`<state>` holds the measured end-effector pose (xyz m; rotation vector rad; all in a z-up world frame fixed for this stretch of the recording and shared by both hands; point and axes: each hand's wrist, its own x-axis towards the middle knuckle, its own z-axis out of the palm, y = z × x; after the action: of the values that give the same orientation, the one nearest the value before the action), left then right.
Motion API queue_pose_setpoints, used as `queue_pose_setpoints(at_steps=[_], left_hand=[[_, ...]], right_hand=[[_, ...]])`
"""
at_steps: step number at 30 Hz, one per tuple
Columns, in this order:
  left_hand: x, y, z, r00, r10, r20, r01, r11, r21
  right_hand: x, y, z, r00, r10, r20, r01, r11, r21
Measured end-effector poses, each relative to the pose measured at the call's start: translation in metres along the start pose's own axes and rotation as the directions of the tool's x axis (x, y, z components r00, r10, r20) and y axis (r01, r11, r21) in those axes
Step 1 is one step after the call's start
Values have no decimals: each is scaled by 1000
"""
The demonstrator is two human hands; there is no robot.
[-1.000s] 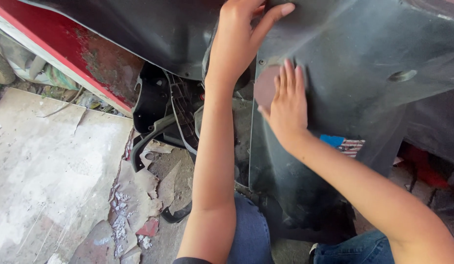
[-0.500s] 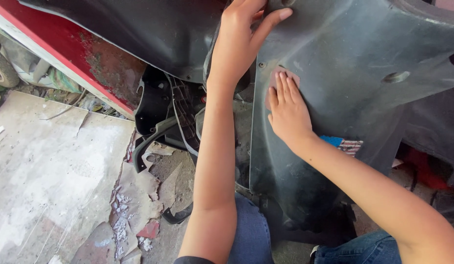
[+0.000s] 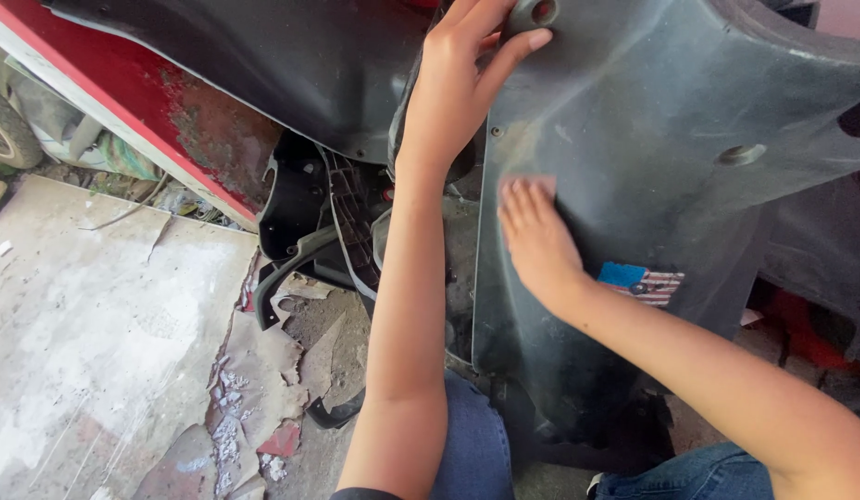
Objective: The person sands a black motorcycle fairing with a sanding block, focusing on the edges and contours. They hold the part with one hand and rub the sandpaper with the other, occasionally repositioning the fairing to access different areas.
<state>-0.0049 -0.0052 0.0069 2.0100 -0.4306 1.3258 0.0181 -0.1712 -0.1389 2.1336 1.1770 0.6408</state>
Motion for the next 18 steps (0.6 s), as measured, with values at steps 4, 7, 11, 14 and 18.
queue_pose_setpoints(at_steps=[4, 7, 11, 14, 18], left_hand=[[-4, -9, 3, 999, -46, 2, 46, 999, 19], [-4, -8, 4, 995, -100, 2, 100, 991, 86], [-3, -6, 2, 1000, -23, 1, 23, 999, -38], [5, 14, -2, 998, 46, -52, -49, 997, -65], [-6, -16, 4, 999, -43, 7, 43, 999, 32]], right_hand=[[7, 4, -4, 962, -259, 85, 259, 966, 2], [18, 24, -13, 995, -89, 54, 90, 996, -21], [9, 8, -9, 986, -169, 5, 169, 982, -82], [-31, -8, 0, 923, -384, 28, 385, 920, -80], [-30, 14, -1, 924, -381, 6, 381, 924, -5]])
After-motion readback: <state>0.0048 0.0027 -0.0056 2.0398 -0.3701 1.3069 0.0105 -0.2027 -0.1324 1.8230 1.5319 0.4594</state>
